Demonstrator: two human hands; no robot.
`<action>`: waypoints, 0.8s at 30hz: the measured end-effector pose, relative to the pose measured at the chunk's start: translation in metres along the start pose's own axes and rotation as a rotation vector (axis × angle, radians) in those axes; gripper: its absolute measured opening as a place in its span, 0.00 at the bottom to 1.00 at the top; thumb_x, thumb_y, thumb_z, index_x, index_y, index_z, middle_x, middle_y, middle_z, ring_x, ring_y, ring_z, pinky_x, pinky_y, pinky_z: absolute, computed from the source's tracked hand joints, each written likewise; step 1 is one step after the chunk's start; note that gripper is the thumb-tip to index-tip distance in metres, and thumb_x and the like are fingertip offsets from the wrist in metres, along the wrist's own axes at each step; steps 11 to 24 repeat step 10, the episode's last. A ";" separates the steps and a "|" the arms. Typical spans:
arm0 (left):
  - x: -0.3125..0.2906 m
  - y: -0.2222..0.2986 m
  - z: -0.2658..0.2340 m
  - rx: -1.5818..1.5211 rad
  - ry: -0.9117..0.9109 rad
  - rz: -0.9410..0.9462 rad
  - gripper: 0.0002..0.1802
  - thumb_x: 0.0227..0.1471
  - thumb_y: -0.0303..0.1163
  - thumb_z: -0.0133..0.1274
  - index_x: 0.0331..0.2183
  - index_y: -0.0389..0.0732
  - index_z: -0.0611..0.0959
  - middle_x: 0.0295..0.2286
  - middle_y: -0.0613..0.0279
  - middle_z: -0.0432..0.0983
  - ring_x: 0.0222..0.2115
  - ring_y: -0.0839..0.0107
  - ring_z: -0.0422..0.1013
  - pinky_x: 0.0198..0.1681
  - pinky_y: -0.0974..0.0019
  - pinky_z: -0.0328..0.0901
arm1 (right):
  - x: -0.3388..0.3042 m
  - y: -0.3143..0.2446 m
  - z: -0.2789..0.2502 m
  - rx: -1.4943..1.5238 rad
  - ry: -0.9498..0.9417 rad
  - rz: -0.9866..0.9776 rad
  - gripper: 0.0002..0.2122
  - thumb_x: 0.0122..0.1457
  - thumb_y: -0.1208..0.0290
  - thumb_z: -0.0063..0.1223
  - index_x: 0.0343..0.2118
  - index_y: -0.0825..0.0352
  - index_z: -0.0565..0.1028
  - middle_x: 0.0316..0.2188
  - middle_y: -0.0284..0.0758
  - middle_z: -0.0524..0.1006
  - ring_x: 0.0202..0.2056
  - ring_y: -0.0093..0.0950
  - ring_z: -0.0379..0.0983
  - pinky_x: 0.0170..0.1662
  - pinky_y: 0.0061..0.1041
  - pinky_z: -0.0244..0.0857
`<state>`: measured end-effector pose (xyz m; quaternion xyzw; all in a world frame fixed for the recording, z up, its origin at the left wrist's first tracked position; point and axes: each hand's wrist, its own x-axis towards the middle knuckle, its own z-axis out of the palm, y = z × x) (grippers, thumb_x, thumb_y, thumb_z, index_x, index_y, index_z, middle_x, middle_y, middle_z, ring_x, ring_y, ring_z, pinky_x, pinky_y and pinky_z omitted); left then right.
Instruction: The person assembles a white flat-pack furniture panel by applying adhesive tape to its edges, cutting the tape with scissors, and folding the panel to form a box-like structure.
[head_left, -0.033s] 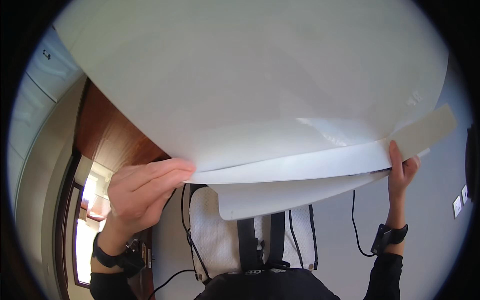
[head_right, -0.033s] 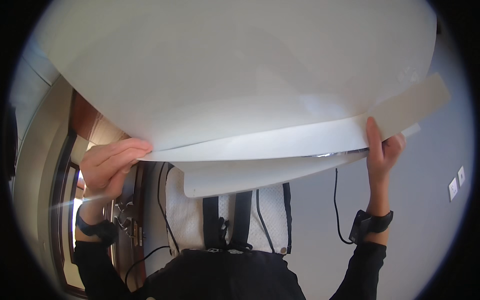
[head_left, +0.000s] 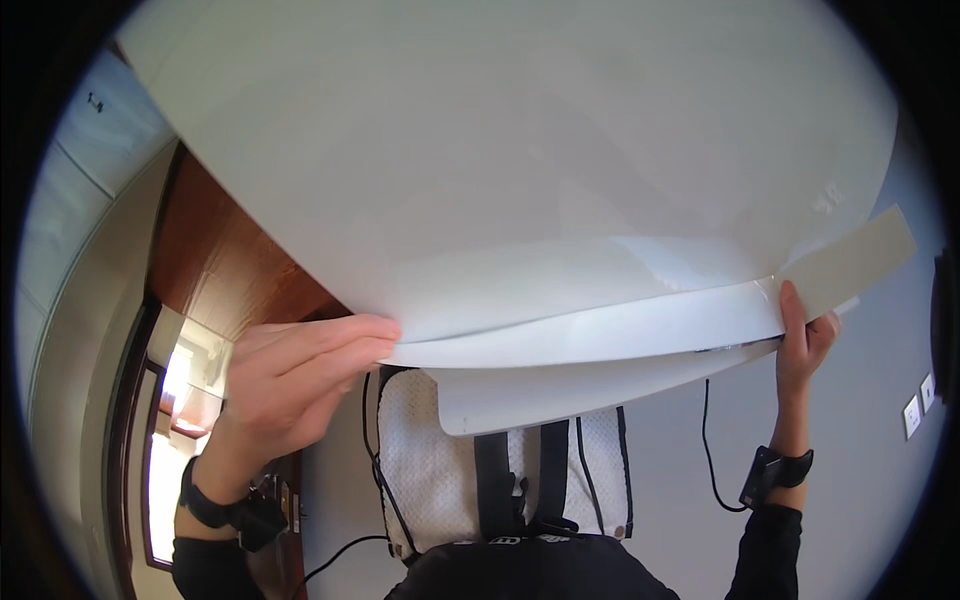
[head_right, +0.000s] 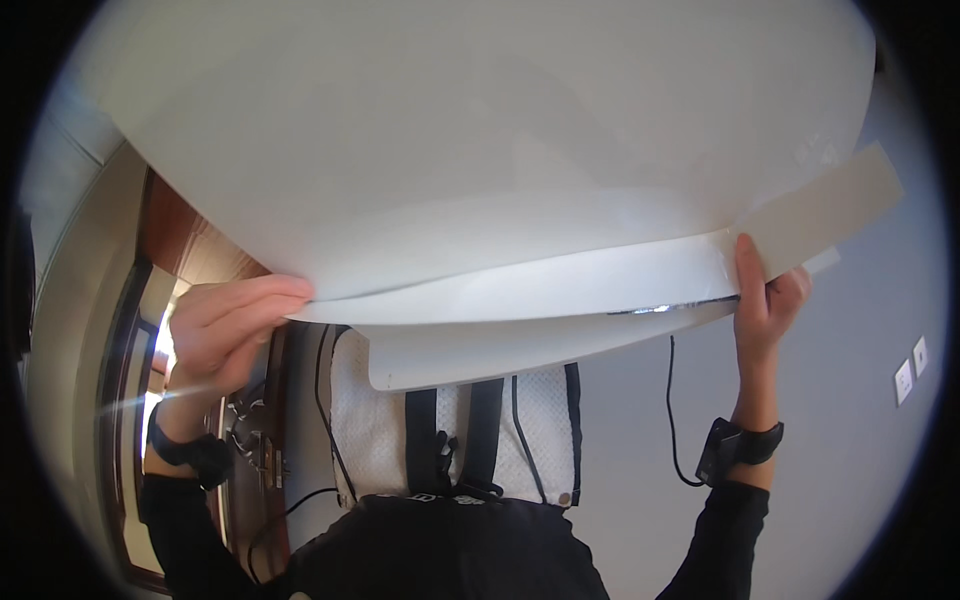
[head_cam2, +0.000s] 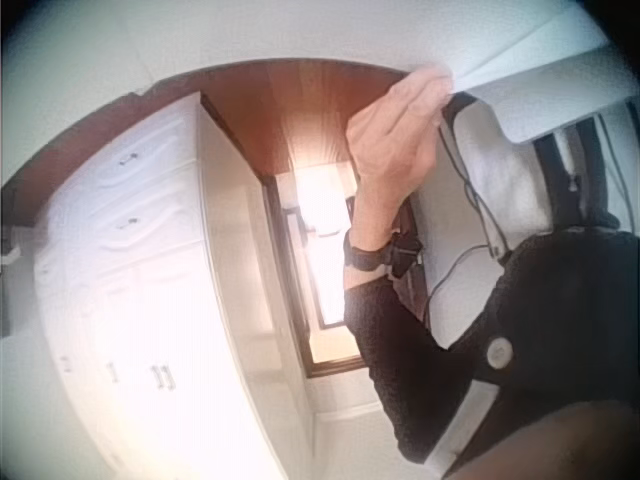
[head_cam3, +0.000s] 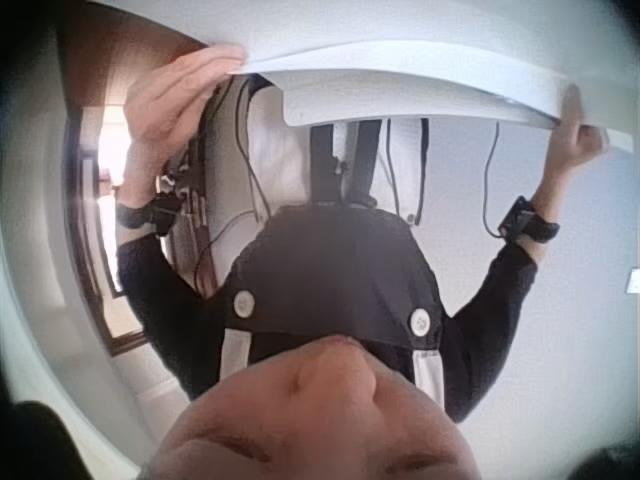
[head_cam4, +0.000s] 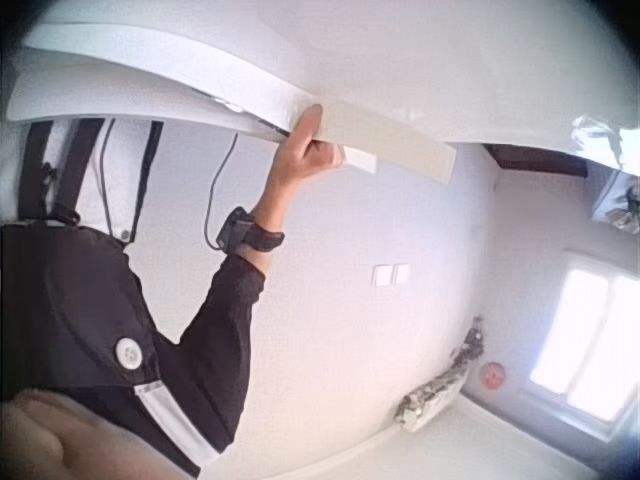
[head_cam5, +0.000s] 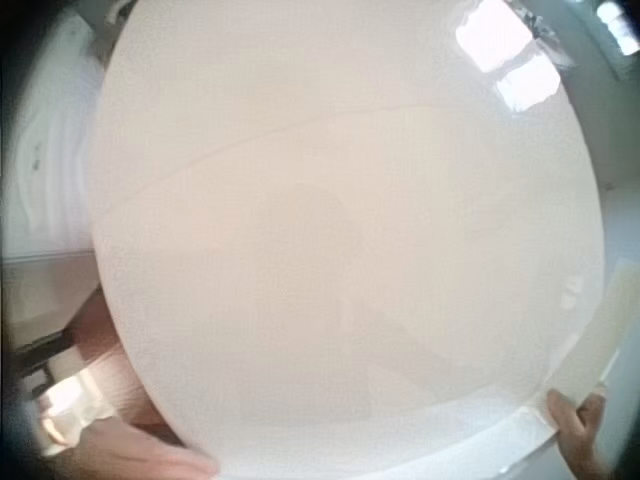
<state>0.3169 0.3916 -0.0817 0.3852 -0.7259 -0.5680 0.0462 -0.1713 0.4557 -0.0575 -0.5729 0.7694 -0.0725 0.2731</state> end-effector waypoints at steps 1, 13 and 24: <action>0.000 0.005 0.006 -0.050 0.035 0.073 0.10 0.47 0.18 0.56 0.35 0.33 0.85 0.36 0.54 0.83 0.32 0.62 0.81 0.33 0.68 0.77 | 0.003 0.001 0.001 0.030 -0.008 -0.015 0.15 0.57 0.77 0.59 0.16 0.73 0.68 0.12 0.30 0.66 0.17 0.19 0.55 0.23 0.25 0.44; -0.034 0.029 0.058 -0.096 -0.125 0.211 0.14 0.55 0.24 0.53 0.43 0.34 0.85 0.45 0.53 0.81 0.45 0.61 0.79 0.47 0.65 0.76 | 0.000 0.000 -0.014 0.073 -0.144 0.012 0.15 0.57 0.75 0.60 0.16 0.72 0.70 0.15 0.30 0.71 0.19 0.21 0.62 0.24 0.25 0.48; -0.034 0.029 0.058 -0.096 -0.125 0.211 0.14 0.55 0.24 0.53 0.43 0.34 0.85 0.45 0.53 0.81 0.45 0.61 0.79 0.47 0.65 0.76 | 0.000 0.000 -0.014 0.073 -0.144 0.012 0.15 0.57 0.75 0.60 0.16 0.72 0.70 0.15 0.30 0.71 0.19 0.21 0.62 0.24 0.25 0.48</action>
